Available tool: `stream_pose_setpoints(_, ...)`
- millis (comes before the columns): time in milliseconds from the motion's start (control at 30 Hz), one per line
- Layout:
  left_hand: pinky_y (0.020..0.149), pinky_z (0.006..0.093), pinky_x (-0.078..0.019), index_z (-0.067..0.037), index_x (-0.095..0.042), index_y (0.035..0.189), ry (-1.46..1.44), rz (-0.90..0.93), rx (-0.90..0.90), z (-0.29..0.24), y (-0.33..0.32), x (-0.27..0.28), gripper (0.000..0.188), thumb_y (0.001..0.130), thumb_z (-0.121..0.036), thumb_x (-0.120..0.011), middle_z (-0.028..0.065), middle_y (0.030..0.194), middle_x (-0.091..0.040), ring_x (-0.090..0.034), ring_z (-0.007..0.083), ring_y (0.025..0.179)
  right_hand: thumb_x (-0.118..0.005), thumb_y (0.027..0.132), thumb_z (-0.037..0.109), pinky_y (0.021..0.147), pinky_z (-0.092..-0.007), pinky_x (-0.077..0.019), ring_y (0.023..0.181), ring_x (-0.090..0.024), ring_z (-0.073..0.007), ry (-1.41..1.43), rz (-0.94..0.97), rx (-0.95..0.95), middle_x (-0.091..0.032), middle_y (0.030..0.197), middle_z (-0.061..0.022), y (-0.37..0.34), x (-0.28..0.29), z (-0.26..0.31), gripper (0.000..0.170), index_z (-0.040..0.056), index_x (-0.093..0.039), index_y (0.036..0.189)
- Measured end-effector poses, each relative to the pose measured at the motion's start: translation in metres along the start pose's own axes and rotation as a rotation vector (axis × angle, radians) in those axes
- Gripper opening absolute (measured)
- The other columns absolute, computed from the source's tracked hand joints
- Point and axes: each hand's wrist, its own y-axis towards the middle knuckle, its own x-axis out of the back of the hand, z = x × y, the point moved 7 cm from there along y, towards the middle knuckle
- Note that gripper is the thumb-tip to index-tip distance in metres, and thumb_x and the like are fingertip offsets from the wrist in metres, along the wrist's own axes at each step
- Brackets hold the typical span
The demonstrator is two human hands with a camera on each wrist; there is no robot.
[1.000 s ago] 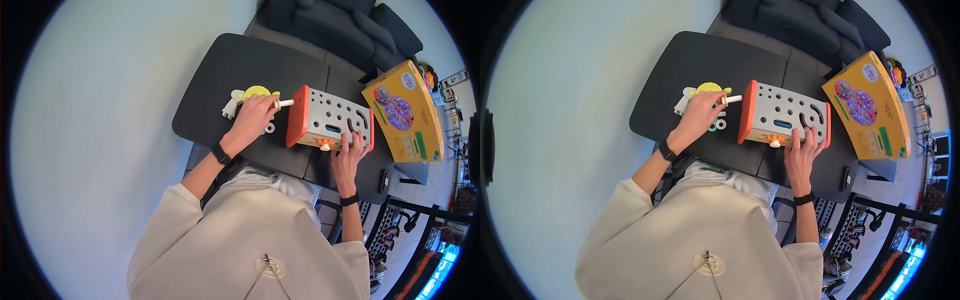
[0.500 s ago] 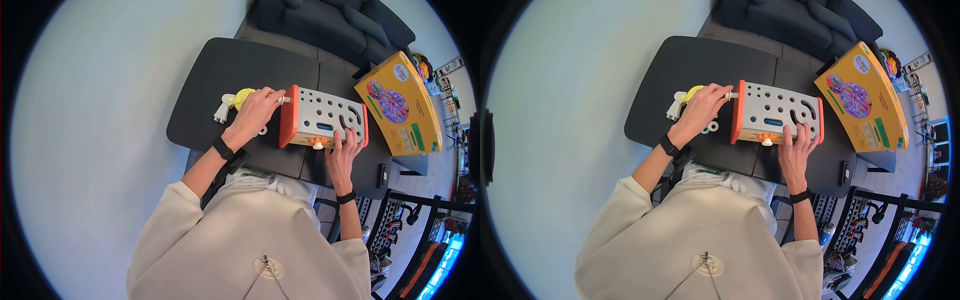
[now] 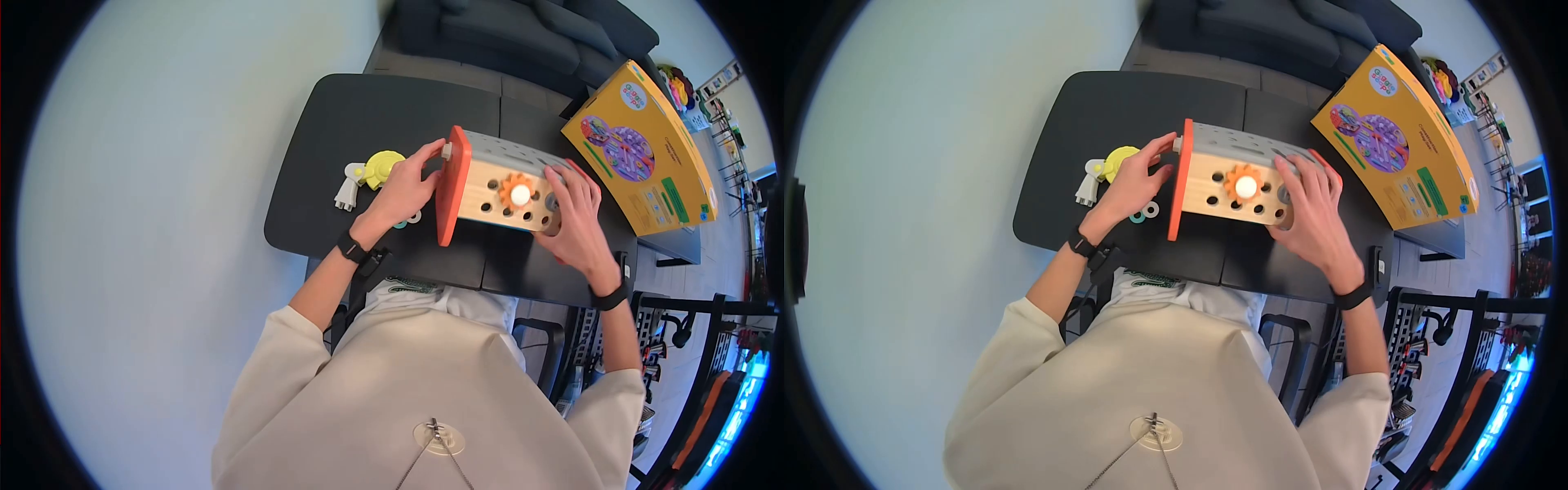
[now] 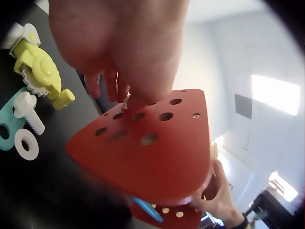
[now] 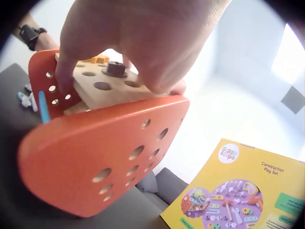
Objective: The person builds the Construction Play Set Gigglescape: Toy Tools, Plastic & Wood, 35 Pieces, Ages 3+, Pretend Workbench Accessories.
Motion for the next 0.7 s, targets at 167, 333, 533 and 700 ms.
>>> stream_pose_setpoints(167, 0.123, 0.0360, -0.0415, 0.000, -0.039, 0.164, -0.081, 0.113, 0.032, 0.012, -0.011, -0.004, 0.059, 0.108, -0.005, -0.057, 0.0193, 0.162, -0.052, -0.050, 0.0260, 0.151, -0.088, 0.075, 0.033, 0.119, -0.0431, -0.0398, 0.140, -0.052, -0.0362, 0.279, 0.259, -0.102, -0.058, 0.144, -0.0192, 0.025, 0.019, -0.033, 0.104, 0.0082, -0.040, 0.164)
stream_pose_setpoints(333, 0.119, 0.0357, -0.0444, 0.000, -0.042, 0.162, -0.254, 0.214, 0.096, 0.020, -0.037, -0.015, 0.053, 0.112, -0.012, -0.052, 0.0158, 0.156, -0.058, -0.057, 0.0239, 0.143, -0.081, 0.082, 0.045, 0.101, -0.0347, -0.0509, 0.108, -0.068, -0.0230, 0.647, 0.603, -0.335, -0.073, 0.120, -0.0146, 0.034, -0.005, -0.068, 0.093, 0.0022, -0.051, 0.159)
stream_pose_setpoints(533, 0.107, 0.0366, -0.0514, -0.004, -0.054, 0.155, -0.042, 0.201, 0.178, 0.025, -0.073, -0.013, 0.046, 0.113, -0.021, -0.050, 0.0191, 0.134, -0.073, -0.071, 0.0284, 0.124, -0.073, 0.088, 0.055, 0.092, -0.0327, -0.0488, 0.102, -0.064, -0.0169, 0.925, 0.758, -0.392, -0.073, 0.110, -0.0097, 0.028, -0.067, -0.078, 0.076, -0.0049, -0.072, 0.134)
stream_pose_setpoints(700, 0.109, 0.0358, -0.0507, -0.002, -0.054, 0.154, -0.104, 0.199, 0.291, 0.040, -0.091, -0.022, 0.046, 0.112, -0.019, -0.050, 0.0189, 0.137, -0.072, -0.070, 0.0290, 0.126, -0.078, 0.088, 0.055, 0.093, -0.0320, -0.0483, 0.105, -0.063, -0.0162, 1.008, 0.750, -0.566, -0.073, 0.112, -0.0076, 0.031, -0.077, -0.075, 0.071, -0.0026, -0.076, 0.129)
